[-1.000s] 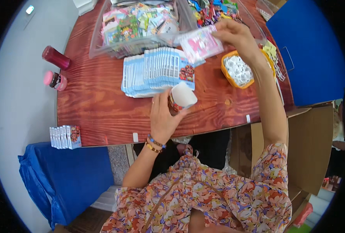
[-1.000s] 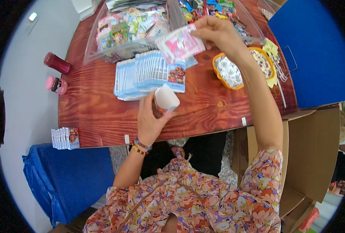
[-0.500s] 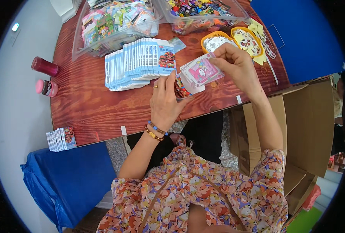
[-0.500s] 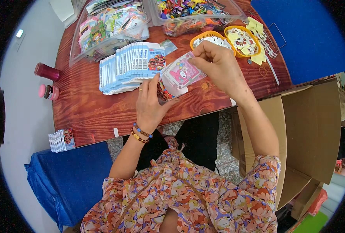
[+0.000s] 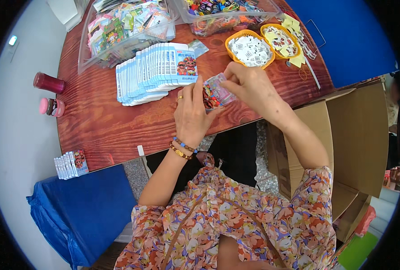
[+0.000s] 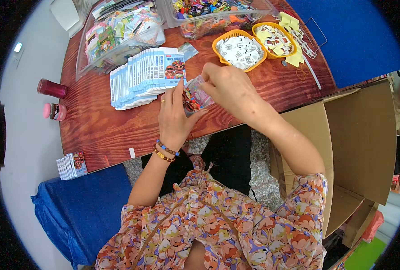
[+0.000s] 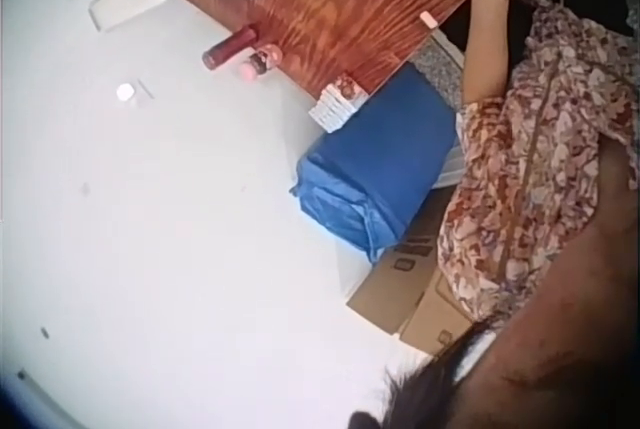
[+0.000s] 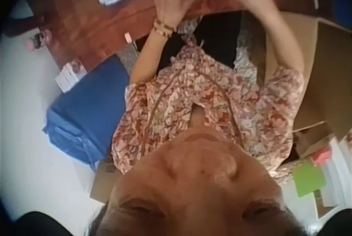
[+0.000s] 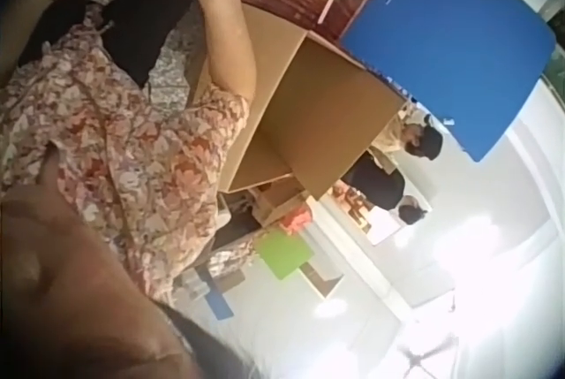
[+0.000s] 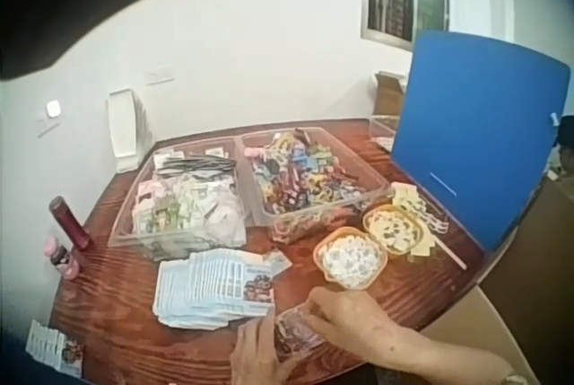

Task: The person is placing small toy components from bowls into white packets and then into a cardboard box.

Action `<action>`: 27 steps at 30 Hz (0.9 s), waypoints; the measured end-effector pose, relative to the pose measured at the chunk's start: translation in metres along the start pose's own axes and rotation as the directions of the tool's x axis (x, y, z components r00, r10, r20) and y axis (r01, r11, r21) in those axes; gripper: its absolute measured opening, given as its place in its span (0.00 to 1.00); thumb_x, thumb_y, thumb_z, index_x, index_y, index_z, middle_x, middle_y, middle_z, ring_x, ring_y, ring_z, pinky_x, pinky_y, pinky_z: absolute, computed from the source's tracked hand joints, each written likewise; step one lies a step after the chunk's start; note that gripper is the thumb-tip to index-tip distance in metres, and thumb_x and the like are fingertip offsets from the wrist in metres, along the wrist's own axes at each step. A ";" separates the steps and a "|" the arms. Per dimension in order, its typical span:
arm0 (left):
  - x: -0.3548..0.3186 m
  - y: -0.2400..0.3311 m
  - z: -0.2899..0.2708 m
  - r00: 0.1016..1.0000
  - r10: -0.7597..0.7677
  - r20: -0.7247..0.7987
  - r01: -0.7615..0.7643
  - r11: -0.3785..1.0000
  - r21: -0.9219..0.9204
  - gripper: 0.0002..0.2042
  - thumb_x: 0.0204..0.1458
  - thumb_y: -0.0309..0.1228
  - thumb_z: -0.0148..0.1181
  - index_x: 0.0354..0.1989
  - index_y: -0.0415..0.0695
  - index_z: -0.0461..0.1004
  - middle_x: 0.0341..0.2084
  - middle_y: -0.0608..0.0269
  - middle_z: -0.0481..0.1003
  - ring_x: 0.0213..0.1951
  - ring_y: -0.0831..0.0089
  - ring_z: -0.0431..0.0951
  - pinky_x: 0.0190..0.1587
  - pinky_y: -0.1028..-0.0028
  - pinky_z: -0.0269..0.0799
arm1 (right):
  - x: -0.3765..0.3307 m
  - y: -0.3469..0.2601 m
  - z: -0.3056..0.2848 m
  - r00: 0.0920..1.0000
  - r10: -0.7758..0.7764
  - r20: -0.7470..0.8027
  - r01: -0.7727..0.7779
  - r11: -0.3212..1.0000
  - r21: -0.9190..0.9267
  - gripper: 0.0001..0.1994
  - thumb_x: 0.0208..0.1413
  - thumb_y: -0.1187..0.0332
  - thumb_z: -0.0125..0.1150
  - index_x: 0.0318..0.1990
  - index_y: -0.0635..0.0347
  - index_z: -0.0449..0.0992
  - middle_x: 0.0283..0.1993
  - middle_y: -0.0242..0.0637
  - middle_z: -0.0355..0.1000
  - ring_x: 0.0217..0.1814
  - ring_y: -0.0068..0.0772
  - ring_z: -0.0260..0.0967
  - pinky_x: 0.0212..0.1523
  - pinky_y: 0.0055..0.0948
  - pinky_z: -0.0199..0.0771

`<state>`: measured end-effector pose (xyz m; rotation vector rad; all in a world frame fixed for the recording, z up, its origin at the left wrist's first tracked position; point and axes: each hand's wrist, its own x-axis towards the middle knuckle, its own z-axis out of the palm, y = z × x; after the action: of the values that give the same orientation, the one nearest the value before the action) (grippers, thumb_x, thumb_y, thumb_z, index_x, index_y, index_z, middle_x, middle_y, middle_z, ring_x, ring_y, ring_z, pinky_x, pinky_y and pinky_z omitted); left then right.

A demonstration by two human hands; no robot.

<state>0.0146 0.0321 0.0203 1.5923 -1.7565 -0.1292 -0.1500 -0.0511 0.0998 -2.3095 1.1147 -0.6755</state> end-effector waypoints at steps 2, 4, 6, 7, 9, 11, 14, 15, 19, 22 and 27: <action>0.001 -0.001 0.001 1.000 -0.014 0.006 0.014 1.000 0.003 0.46 0.34 0.34 0.79 0.65 0.38 0.61 0.51 0.46 0.68 0.50 0.47 0.71 0.48 0.56 0.74 | -0.002 -0.004 -0.005 0.999 -0.007 0.032 0.010 0.997 -0.079 0.07 0.55 0.72 0.66 0.38 0.67 0.76 0.26 0.40 0.76 0.27 0.37 0.76 0.30 0.33 0.73; 0.002 -0.004 0.002 0.999 -0.033 0.008 0.033 0.999 0.008 0.47 0.34 0.35 0.80 0.66 0.38 0.61 0.51 0.47 0.68 0.50 0.47 0.71 0.48 0.55 0.74 | -0.002 -0.006 -0.010 0.997 -0.017 0.069 0.027 0.988 -0.152 0.08 0.54 0.73 0.66 0.39 0.66 0.77 0.29 0.41 0.78 0.30 0.43 0.77 0.32 0.35 0.75; 0.002 -0.007 0.003 0.999 -0.032 0.014 0.032 0.999 0.010 0.47 0.34 0.35 0.80 0.66 0.38 0.61 0.51 0.47 0.68 0.50 0.47 0.71 0.48 0.56 0.74 | -0.005 -0.003 -0.015 0.987 -0.159 -0.002 0.157 0.974 -0.162 0.08 0.55 0.72 0.64 0.41 0.65 0.78 0.39 0.42 0.79 0.37 0.46 0.77 0.38 0.38 0.76; 0.003 -0.008 0.004 0.999 -0.029 0.017 0.029 1.000 0.010 0.47 0.35 0.35 0.80 0.66 0.38 0.61 0.51 0.47 0.68 0.50 0.47 0.71 0.47 0.56 0.74 | -0.006 0.000 -0.013 0.988 -0.156 -0.002 0.154 0.975 -0.160 0.08 0.55 0.72 0.64 0.41 0.65 0.78 0.39 0.42 0.79 0.37 0.46 0.77 0.38 0.38 0.76; 0.005 -0.006 0.005 1.000 -0.027 0.014 0.027 1.000 -0.009 0.47 0.35 0.34 0.79 0.66 0.38 0.61 0.51 0.47 0.68 0.50 0.47 0.71 0.48 0.56 0.74 | -0.012 0.007 -0.012 0.907 -0.420 -0.014 0.401 0.876 -0.269 0.08 0.57 0.73 0.62 0.43 0.63 0.79 0.47 0.45 0.77 0.46 0.48 0.77 0.45 0.39 0.76; 0.009 -0.003 0.006 1.000 -0.015 0.011 0.016 0.999 -0.035 0.46 0.35 0.34 0.79 0.66 0.38 0.61 0.51 0.47 0.69 0.51 0.47 0.71 0.48 0.56 0.74 | -0.013 0.013 -0.010 0.912 -0.405 -0.069 0.379 0.893 -0.243 0.08 0.57 0.72 0.62 0.44 0.63 0.79 0.47 0.46 0.77 0.49 0.49 0.76 0.48 0.39 0.76; 0.006 -0.008 0.004 0.999 -0.034 0.025 0.034 0.999 -0.010 0.43 0.38 0.37 0.78 0.64 0.37 0.63 0.51 0.47 0.70 0.51 0.49 0.72 0.51 0.57 0.72 | -0.004 0.031 -0.014 0.941 -0.294 -0.169 0.275 0.953 -0.125 0.08 0.57 0.73 0.62 0.44 0.64 0.79 0.47 0.46 0.77 0.52 0.49 0.76 0.52 0.39 0.75; 0.004 -0.008 0.005 1.000 -0.014 0.028 0.014 1.000 -0.023 0.43 0.38 0.37 0.78 0.64 0.37 0.63 0.51 0.47 0.70 0.51 0.49 0.72 0.51 0.57 0.72 | 0.001 0.044 -0.017 0.961 -0.187 -0.202 0.187 0.982 -0.021 0.08 0.57 0.73 0.62 0.43 0.64 0.79 0.46 0.46 0.78 0.52 0.48 0.76 0.53 0.39 0.75; -0.003 0.001 0.007 0.993 -0.006 0.114 0.014 0.997 -0.070 0.41 0.41 0.40 0.76 0.64 0.37 0.64 0.50 0.48 0.71 0.51 0.50 0.72 0.52 0.57 0.71 | 0.036 0.131 -0.036 0.973 0.092 -0.212 -0.143 0.961 -0.237 0.09 0.56 0.67 0.62 0.40 0.62 0.79 0.42 0.44 0.79 0.45 0.47 0.76 0.45 0.39 0.75; -0.008 0.011 0.009 0.979 -0.057 0.196 0.090 0.982 -0.166 0.43 0.40 0.38 0.77 0.65 0.37 0.63 0.50 0.47 0.71 0.52 0.50 0.72 0.54 0.58 0.70 | 0.048 0.153 -0.036 0.988 0.146 -0.050 -0.154 0.908 -0.391 0.10 0.54 0.64 0.64 0.39 0.61 0.79 0.40 0.42 0.79 0.42 0.47 0.76 0.43 0.42 0.74; -0.007 0.008 0.010 0.983 -0.029 0.180 0.058 0.986 -0.158 0.43 0.40 0.38 0.77 0.65 0.35 0.62 0.50 0.47 0.71 0.52 0.50 0.73 0.54 0.58 0.70 | 0.065 0.163 -0.030 0.980 0.175 0.090 -0.124 0.905 -0.406 0.10 0.52 0.62 0.64 0.37 0.56 0.80 0.36 0.40 0.79 0.39 0.46 0.77 0.42 0.42 0.74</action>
<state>0.0021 0.0360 0.0139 1.5395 -1.7955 -0.4362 -0.2261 -0.1992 0.0372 -2.5193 1.4630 -0.2541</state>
